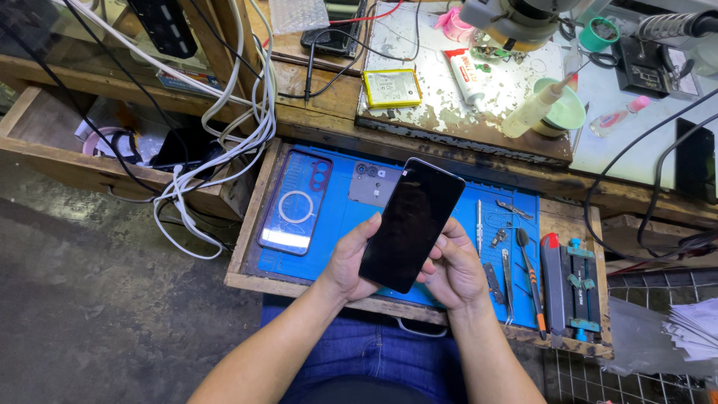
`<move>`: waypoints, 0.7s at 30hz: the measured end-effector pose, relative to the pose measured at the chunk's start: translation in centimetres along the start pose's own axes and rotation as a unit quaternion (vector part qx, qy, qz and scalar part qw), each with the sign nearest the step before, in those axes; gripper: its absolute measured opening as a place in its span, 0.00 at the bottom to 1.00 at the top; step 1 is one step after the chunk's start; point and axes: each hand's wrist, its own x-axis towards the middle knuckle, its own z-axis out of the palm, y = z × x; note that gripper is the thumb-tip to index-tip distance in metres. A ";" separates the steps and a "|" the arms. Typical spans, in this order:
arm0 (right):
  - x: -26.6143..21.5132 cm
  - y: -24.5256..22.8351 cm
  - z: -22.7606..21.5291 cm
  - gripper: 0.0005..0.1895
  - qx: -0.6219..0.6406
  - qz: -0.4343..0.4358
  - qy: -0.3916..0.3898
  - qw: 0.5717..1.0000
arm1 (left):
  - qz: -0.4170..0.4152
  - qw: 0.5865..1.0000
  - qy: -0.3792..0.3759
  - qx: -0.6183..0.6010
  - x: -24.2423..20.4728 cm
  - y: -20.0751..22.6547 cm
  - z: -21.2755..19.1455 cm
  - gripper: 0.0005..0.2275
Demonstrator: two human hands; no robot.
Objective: The person uses a screwdriver to remove screws from the back of a disassembled smartphone. They then pick up the phone, connect a white charging cable to it, and place it back on the blue mat.
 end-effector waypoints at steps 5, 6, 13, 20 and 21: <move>-0.1 0.0 0.0 0.08 0.002 0.000 0.000 1.000 | 0.001 1.000 -0.008 0.000 0.0 0.0 0.0 0.33; -0.1 0.0 0.0 0.08 0.001 0.000 0.001 1.000 | 0.001 1.000 -0.010 0.000 0.0 0.0 -0.1 0.33; -0.2 0.0 -0.2 0.08 -0.001 -0.006 0.002 1.000 | -0.004 1.000 -0.012 -0.010 0.0 -0.1 -0.1 0.33; -0.3 0.2 -0.6 0.08 -0.007 -0.015 -0.001 1.000 | -0.003 0.999 -0.023 -0.023 0.0 -0.1 -0.1 0.33; -0.3 0.2 -0.4 0.08 -0.010 -0.019 0.002 1.000 | -0.002 0.999 -0.025 -0.027 0.1 -0.2 -0.1 0.33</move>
